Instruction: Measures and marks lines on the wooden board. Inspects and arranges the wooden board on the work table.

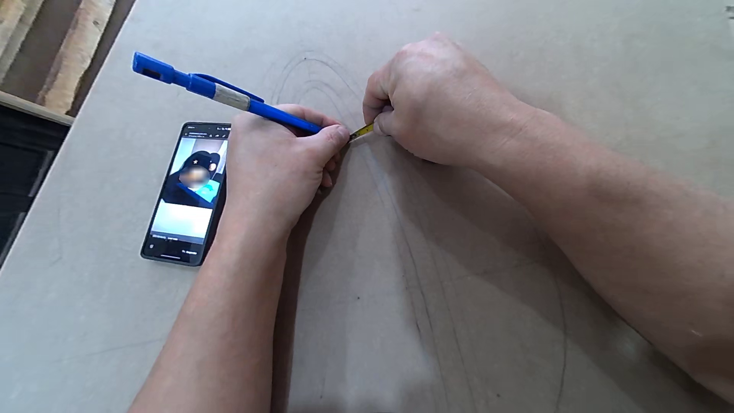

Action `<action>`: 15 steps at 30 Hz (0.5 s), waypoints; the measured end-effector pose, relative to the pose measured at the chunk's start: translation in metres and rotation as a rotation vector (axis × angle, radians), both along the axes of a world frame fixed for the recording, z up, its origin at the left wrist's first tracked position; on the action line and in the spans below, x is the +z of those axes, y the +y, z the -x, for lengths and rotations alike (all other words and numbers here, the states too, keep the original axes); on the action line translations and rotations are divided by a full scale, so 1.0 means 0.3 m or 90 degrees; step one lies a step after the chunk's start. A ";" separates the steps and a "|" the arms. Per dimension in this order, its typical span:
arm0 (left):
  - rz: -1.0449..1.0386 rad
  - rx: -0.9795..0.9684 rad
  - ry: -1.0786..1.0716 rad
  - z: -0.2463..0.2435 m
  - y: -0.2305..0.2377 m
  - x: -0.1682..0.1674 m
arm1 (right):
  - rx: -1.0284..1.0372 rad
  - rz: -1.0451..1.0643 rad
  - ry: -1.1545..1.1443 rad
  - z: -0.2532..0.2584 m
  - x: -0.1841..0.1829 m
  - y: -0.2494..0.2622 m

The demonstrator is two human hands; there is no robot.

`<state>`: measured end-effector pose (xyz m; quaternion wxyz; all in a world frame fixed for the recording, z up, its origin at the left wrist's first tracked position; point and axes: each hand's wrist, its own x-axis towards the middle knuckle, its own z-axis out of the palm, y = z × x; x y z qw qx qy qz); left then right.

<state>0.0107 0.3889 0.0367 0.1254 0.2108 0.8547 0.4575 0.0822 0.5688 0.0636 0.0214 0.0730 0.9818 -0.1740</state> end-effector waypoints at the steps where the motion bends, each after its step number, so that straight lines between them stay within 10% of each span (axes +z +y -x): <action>1: 0.000 0.001 -0.001 -0.002 -0.001 0.000 | 0.000 0.001 0.001 -0.002 0.000 0.000; 15: 0.007 -0.006 -0.003 -0.036 -0.011 0.006 | 0.003 0.003 0.002 -0.037 0.000 -0.009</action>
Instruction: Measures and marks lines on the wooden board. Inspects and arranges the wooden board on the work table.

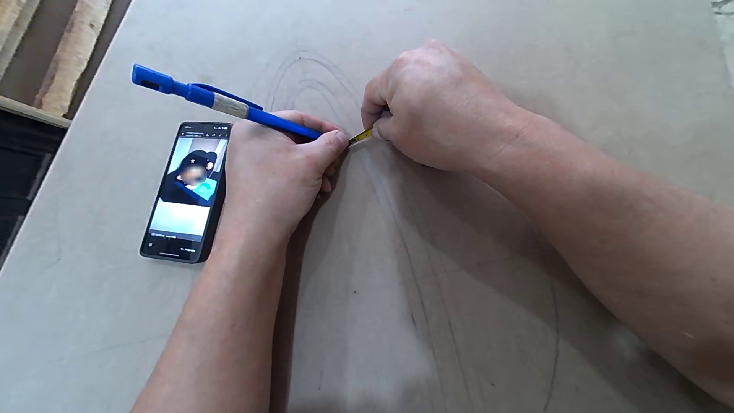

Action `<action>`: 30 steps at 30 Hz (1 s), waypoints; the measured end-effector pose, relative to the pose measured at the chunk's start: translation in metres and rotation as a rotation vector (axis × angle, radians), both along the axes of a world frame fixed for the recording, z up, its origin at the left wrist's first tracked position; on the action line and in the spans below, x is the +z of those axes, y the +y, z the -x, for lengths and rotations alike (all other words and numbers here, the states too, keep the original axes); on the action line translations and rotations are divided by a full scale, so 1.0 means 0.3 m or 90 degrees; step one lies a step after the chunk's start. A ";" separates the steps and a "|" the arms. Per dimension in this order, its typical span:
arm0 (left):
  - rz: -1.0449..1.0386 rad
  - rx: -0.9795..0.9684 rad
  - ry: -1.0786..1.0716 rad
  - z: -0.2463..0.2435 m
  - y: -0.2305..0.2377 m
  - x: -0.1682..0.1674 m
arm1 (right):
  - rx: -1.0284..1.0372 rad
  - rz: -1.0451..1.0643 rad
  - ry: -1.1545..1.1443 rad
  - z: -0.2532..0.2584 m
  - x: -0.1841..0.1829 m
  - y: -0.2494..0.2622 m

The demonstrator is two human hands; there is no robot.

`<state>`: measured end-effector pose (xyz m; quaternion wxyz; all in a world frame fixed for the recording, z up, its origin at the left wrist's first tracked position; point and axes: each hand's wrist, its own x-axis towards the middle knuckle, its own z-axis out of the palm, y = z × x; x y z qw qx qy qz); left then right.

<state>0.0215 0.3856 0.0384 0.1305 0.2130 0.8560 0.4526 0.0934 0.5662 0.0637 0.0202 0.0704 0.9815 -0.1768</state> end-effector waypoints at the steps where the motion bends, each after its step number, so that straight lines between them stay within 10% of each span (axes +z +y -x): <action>1: 0.000 -0.001 -0.001 -0.001 -0.002 0.000 | -0.002 0.000 0.001 -0.002 0.000 -0.001; 30: -0.007 -0.025 -0.011 -0.094 -0.040 0.001 | -0.023 0.009 -0.011 -0.114 0.004 -0.047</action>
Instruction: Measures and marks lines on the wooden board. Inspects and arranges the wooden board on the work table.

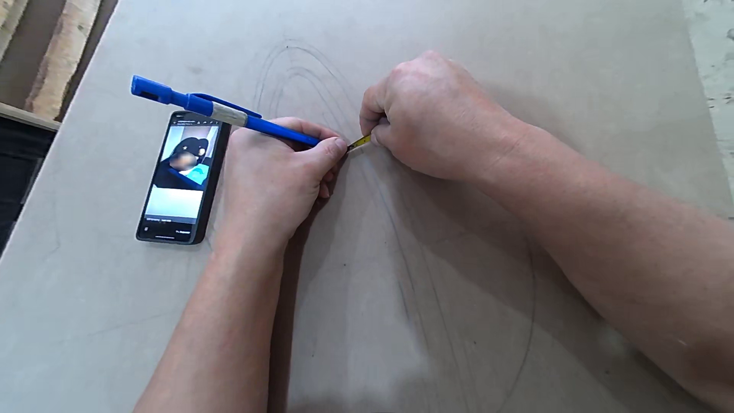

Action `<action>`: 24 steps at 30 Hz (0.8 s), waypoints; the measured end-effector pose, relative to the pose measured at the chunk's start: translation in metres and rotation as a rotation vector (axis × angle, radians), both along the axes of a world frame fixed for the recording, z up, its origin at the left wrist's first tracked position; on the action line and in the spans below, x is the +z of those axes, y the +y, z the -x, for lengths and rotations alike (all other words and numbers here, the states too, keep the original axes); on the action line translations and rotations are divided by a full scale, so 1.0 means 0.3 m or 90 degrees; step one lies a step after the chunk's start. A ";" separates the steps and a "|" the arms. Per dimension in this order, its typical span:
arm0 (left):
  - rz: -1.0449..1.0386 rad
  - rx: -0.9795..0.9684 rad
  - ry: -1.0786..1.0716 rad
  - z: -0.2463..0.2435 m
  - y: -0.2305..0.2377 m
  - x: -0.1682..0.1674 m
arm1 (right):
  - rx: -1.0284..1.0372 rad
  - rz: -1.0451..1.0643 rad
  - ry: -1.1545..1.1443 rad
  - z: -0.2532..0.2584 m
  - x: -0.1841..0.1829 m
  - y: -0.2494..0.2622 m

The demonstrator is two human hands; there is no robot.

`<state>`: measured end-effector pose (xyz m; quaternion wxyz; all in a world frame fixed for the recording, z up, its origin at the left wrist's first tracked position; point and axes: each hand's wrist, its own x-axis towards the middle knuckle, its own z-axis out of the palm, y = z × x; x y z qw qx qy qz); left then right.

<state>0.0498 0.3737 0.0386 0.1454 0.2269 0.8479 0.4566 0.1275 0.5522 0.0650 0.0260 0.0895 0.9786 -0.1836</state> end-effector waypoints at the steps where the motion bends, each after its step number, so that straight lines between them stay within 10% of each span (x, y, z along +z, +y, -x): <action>1: -0.001 -0.002 -0.001 -0.004 -0.001 0.001 | -0.001 0.001 -0.002 -0.004 0.001 -0.002; 24: 0.012 -0.032 0.009 -0.061 -0.035 -0.002 | -0.016 0.005 0.001 -0.089 0.001 -0.041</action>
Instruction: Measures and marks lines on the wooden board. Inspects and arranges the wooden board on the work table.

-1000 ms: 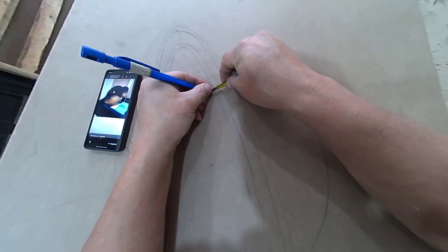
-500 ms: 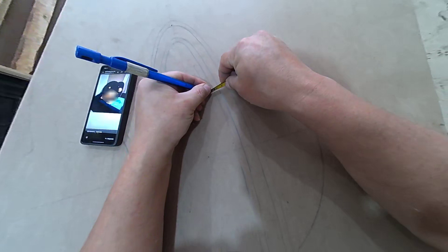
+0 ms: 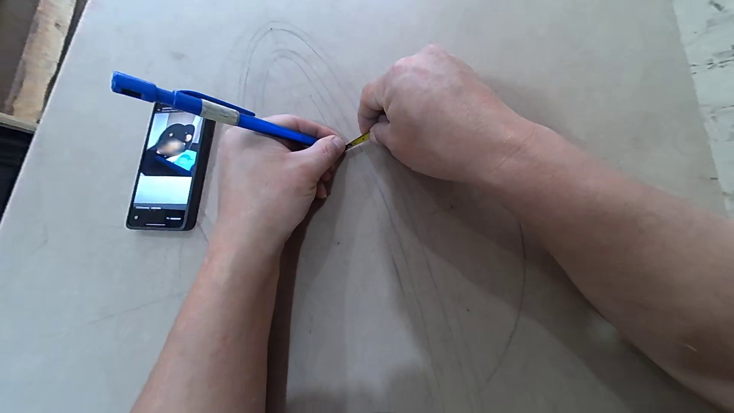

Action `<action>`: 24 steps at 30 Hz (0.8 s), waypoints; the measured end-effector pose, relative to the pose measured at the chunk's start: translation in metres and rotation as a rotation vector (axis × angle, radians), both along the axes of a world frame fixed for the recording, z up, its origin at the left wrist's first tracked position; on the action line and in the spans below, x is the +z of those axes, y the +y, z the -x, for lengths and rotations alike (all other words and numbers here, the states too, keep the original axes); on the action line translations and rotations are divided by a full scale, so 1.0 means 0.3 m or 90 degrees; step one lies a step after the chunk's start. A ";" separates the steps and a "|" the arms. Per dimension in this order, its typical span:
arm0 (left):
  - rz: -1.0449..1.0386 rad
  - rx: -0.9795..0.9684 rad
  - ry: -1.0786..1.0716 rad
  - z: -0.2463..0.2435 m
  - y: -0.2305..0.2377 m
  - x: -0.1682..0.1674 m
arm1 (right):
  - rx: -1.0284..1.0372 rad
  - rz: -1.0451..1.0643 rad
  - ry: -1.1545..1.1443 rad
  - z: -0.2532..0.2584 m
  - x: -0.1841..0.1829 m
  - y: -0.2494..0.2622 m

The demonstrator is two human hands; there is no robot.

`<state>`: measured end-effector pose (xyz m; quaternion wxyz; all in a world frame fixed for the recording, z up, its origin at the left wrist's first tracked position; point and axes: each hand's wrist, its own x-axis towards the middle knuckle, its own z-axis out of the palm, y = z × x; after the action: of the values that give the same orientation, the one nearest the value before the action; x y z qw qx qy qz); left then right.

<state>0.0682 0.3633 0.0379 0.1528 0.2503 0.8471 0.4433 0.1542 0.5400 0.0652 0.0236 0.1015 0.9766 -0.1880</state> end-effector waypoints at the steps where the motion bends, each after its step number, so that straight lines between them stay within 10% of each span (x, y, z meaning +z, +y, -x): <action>1: 0.000 -0.003 0.002 -0.004 -0.002 -0.001 | -0.001 0.002 -0.002 -0.005 0.001 -0.003; 24: -0.017 -0.037 -0.005 -0.088 -0.050 -0.005 | -0.027 0.006 -0.008 -0.119 0.002 -0.062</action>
<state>0.0945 0.3484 0.0365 0.1658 0.2749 0.8328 0.4510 0.1899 0.5214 0.0656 0.0262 0.1231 0.9731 -0.1927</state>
